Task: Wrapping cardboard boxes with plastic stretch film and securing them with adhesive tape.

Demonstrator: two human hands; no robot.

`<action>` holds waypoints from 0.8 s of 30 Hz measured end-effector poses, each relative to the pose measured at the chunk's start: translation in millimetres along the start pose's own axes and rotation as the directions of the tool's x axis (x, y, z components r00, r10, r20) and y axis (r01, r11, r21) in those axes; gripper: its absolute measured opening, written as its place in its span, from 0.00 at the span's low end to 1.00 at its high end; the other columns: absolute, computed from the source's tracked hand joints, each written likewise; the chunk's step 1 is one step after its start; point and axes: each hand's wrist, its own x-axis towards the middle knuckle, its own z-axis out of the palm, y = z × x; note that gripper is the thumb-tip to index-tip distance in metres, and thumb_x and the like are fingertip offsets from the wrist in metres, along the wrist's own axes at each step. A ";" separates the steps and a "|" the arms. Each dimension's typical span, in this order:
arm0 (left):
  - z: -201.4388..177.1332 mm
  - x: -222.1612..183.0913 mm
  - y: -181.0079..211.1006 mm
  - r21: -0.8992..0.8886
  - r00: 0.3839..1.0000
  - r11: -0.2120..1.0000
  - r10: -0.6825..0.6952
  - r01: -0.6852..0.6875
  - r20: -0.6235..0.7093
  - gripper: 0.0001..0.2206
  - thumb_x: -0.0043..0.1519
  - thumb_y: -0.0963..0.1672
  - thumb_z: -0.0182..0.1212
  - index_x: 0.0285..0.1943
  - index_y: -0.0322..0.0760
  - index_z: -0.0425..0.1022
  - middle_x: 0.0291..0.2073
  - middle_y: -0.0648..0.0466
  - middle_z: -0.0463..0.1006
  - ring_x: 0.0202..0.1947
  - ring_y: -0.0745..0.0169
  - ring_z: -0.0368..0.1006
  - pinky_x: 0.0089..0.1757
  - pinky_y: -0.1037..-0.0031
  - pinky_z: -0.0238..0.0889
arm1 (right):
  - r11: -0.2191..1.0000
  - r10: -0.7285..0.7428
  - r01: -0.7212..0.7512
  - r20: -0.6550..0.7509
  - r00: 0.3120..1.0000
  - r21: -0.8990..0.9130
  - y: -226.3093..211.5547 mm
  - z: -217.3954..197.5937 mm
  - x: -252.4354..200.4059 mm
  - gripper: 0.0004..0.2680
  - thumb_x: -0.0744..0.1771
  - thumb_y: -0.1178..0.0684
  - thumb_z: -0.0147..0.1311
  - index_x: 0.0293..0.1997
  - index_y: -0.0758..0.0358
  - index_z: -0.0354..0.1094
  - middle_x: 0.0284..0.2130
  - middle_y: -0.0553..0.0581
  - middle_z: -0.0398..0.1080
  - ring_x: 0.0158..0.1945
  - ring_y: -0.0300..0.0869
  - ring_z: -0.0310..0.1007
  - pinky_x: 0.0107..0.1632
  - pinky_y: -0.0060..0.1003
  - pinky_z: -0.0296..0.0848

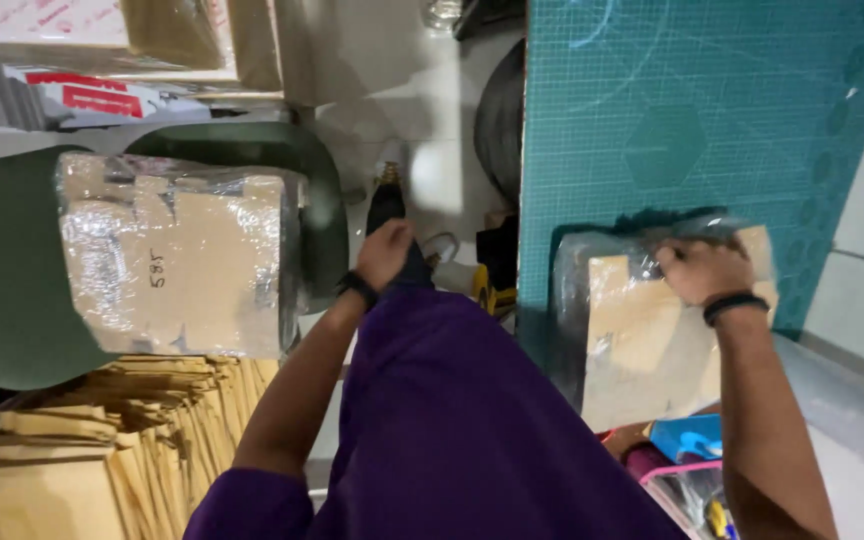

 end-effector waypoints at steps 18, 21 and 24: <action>146.6 164.0 -74.6 -0.087 0.991 0.991 -0.093 0.102 0.098 0.19 0.64 0.52 0.58 0.63 0.49 0.74 0.54 0.53 0.79 0.53 0.53 0.76 0.53 0.62 0.68 | 0.838 -0.293 0.546 -0.854 0.430 -0.013 -4.2 -79.3 222.1 0.16 0.78 0.59 0.45 0.76 0.76 0.54 0.70 0.84 0.47 0.73 0.75 0.46 0.71 0.68 0.47; 192.5 222.0 -35.9 -0.124 0.963 0.968 -0.195 0.219 0.184 0.18 0.62 0.51 0.50 0.44 0.37 0.82 0.43 0.39 0.83 0.46 0.37 0.78 0.44 0.53 0.68 | 0.881 -0.143 0.425 -0.737 0.660 0.210 -33.0 -75.4 273.5 0.23 0.77 0.41 0.25 0.82 0.66 0.36 0.79 0.64 0.33 0.81 0.53 0.25 0.79 0.53 0.27; 288.3 262.7 -57.0 -0.142 0.996 0.986 -0.082 0.086 0.037 0.15 0.55 0.46 0.64 0.49 0.38 0.81 0.59 0.40 0.65 0.47 0.40 0.75 0.53 0.59 0.70 | 0.920 -0.081 0.378 -0.891 0.447 0.106 -69.3 -73.8 263.3 0.30 0.75 0.33 0.30 0.75 0.77 0.52 0.71 0.77 0.53 0.74 0.67 0.50 0.73 0.58 0.42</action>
